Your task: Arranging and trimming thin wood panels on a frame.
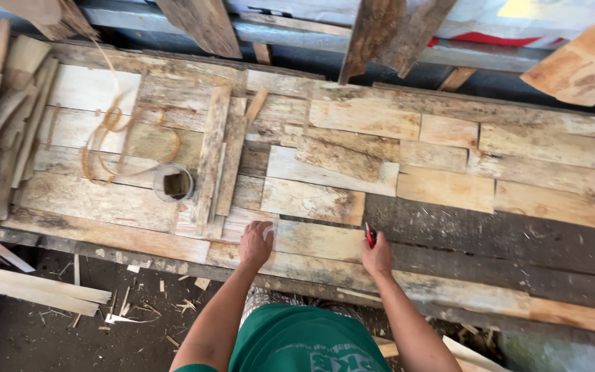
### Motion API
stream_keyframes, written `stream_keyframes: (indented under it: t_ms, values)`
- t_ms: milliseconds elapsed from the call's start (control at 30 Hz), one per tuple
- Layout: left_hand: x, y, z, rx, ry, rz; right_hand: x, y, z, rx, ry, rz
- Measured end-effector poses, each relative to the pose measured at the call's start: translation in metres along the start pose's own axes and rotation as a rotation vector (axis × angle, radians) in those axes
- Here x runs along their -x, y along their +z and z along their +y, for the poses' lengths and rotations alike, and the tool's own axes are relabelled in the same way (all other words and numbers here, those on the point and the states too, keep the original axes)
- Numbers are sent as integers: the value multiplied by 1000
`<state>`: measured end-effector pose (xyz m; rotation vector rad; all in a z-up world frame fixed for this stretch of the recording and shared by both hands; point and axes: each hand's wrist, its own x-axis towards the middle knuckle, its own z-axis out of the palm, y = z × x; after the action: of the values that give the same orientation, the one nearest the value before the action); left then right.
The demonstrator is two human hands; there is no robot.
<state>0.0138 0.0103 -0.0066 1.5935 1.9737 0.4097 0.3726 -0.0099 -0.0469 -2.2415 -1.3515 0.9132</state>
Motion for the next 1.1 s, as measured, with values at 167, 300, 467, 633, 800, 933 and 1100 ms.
stream_keyframes:
  t_ms: [167,300,467,633,800,933,1100]
  values:
    - [-18,-40,-9,-8,-19,100,15,7,-49,-110,-56,90]
    - [-51,-78,-30,-74,-19,280,17,32,-108,-158,-108,91]
    - [-80,-105,-52,-125,-30,191,18,90,-175,-164,-160,12]
    - [-90,-132,-52,-257,-63,13,21,143,-235,-201,-188,-113]
    - [-91,-157,-69,-54,19,16,23,184,-262,-225,-203,-184]
    - [-95,-170,-97,94,92,61,17,214,-264,-275,-175,-217]
    - [-109,-169,-138,376,133,173,12,241,-282,-487,-30,-320]
